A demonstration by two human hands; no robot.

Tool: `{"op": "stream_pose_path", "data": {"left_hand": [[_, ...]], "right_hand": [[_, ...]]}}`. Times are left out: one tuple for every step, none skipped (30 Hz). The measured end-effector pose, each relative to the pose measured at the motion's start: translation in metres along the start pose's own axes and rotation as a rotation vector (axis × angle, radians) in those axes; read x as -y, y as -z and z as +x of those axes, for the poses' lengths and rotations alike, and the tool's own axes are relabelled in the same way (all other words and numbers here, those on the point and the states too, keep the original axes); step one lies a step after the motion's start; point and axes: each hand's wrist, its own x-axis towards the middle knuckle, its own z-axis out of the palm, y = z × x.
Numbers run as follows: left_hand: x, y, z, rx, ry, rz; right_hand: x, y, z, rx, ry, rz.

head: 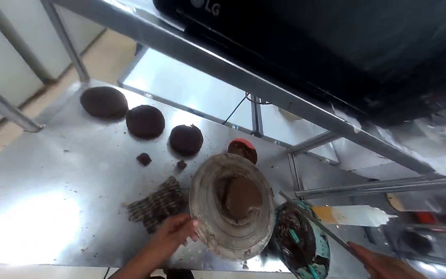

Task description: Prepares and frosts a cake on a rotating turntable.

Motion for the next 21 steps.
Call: {"op": "stream_pose_path", "data": {"left_hand": [[-0.005, 0.003, 0.004, -0.038, -0.022, -0.014], [-0.010, 0.004, 0.008, -0.068, -0.034, -0.033], [-0.015, 0.005, 0.011, -0.092, -0.037, -0.059], [-0.018, 0.004, 0.013, -0.107, -0.028, -0.086], [-0.018, 0.004, 0.016, -0.114, -0.025, -0.107], [-0.014, 0.002, 0.017, -0.111, -0.037, -0.119], [-0.008, -0.001, 0.017, -0.097, -0.058, -0.126], [-0.002, -0.005, 0.016, -0.077, -0.077, -0.129], [0.004, -0.010, 0.013, -0.056, -0.085, -0.136], [0.008, -0.015, 0.011, -0.035, -0.088, -0.144], [0.012, -0.020, 0.008, -0.019, -0.086, -0.150], [0.016, -0.025, 0.005, -0.004, -0.077, -0.160], [0.020, -0.030, 0.002, 0.004, -0.072, -0.175], [0.023, -0.035, 0.001, 0.007, -0.081, -0.189], [0.026, -0.039, 0.000, 0.005, -0.100, -0.206], [0.027, -0.043, -0.001, 0.004, -0.118, -0.226], [0.029, -0.047, -0.001, 0.003, -0.133, -0.243], [0.030, -0.048, -0.001, 0.005, -0.143, -0.253], [0.031, -0.048, -0.002, 0.013, -0.142, -0.255], [0.032, -0.047, -0.001, 0.027, -0.138, -0.243], [0.032, -0.044, 0.000, 0.048, -0.127, -0.217]], "right_hand": [[0.005, 0.009, 0.009, 0.010, 0.017, -0.065], [0.011, 0.018, 0.019, 0.023, 0.039, -0.125], [0.018, 0.026, 0.029, 0.028, 0.068, -0.177], [0.023, 0.033, 0.039, 0.039, 0.097, -0.230], [0.028, 0.038, 0.050, 0.043, 0.131, -0.281], [0.033, 0.043, 0.061, 0.043, 0.161, -0.338], [0.037, 0.048, 0.072, 0.042, 0.182, -0.390], [0.042, 0.052, 0.082, 0.039, 0.194, -0.434], [0.049, 0.056, 0.092, 0.034, 0.206, -0.479], [0.056, 0.059, 0.101, 0.029, 0.222, -0.521], [0.062, 0.061, 0.109, 0.025, 0.245, -0.557], [0.066, 0.062, 0.118, 0.018, 0.276, -0.586], [0.069, 0.063, 0.125, 0.015, 0.307, -0.612], [0.073, 0.064, 0.130, 0.016, 0.331, -0.629], [0.075, 0.064, 0.134, 0.018, 0.346, -0.643], [0.075, 0.065, 0.135, 0.021, 0.343, -0.657], [0.072, 0.066, 0.135, 0.023, 0.330, -0.672], [0.065, 0.066, 0.134, 0.013, 0.313, -0.689], [0.055, 0.064, 0.132, 0.002, 0.283, -0.706], [0.044, 0.063, 0.129, 0.003, 0.228, -0.718], [0.029, 0.061, 0.124, 0.017, 0.162, -0.726]]}}
